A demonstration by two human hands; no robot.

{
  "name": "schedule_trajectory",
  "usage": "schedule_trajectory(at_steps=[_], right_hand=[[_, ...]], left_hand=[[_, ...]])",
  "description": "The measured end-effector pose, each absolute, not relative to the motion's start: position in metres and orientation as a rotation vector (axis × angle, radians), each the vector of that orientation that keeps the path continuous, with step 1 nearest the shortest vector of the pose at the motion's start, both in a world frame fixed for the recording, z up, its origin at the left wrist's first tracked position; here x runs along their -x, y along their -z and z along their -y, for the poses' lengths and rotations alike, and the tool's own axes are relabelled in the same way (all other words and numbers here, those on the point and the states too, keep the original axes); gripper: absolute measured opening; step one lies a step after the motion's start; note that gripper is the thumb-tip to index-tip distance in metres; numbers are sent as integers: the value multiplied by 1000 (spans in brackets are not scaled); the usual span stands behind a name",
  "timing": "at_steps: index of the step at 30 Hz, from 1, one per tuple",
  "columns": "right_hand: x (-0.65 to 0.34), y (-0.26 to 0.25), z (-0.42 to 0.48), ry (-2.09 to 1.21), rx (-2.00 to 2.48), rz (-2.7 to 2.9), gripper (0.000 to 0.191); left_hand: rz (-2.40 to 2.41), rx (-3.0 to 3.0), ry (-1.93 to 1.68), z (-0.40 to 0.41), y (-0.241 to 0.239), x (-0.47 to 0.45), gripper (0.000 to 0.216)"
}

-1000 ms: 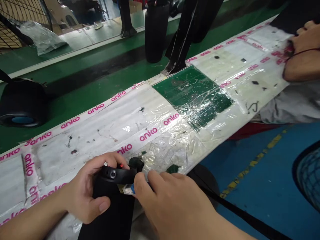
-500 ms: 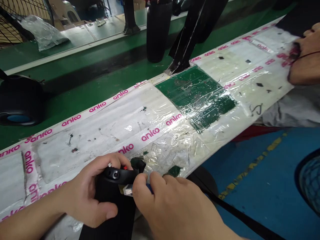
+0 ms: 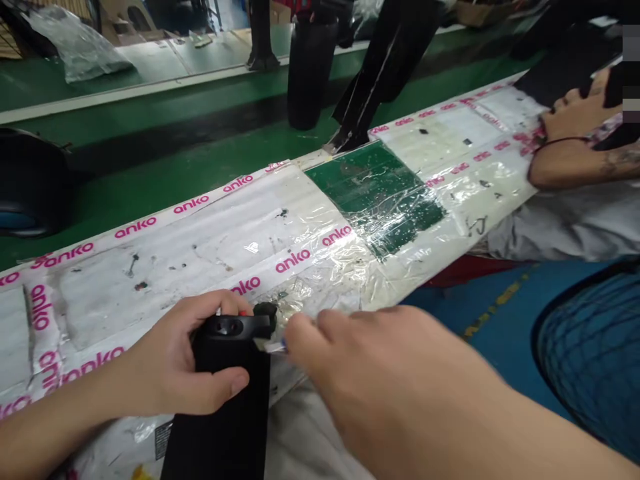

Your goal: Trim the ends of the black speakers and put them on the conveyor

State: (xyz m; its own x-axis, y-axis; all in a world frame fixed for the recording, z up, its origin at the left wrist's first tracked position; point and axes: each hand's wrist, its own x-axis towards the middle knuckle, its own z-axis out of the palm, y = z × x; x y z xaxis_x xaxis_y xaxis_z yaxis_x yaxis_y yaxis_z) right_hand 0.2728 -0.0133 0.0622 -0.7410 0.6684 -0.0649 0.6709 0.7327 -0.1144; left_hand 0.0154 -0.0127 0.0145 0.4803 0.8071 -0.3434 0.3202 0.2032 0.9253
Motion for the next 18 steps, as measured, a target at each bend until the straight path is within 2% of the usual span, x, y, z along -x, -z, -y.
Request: schedule_trajectory(at_steps=[2, 4, 11, 18], right_hand=[[-284, -61, 18, -3, -1200, -3009, 28], [-286, -56, 22, -48, -1176, -3055, 24], [-260, -27, 26, 61, -1141, -3072, 20], [-254, -22, 24, 109, -1130, -3045, 19]], left_hand=[[-1118, -1419, -482, 15, -15, -16, 32], [-1145, -1472, -503, 15, -16, -18, 32], [-1145, -1480, -550, 15, -16, -21, 31], [-1157, -1477, -545, 14, -16, -21, 30]])
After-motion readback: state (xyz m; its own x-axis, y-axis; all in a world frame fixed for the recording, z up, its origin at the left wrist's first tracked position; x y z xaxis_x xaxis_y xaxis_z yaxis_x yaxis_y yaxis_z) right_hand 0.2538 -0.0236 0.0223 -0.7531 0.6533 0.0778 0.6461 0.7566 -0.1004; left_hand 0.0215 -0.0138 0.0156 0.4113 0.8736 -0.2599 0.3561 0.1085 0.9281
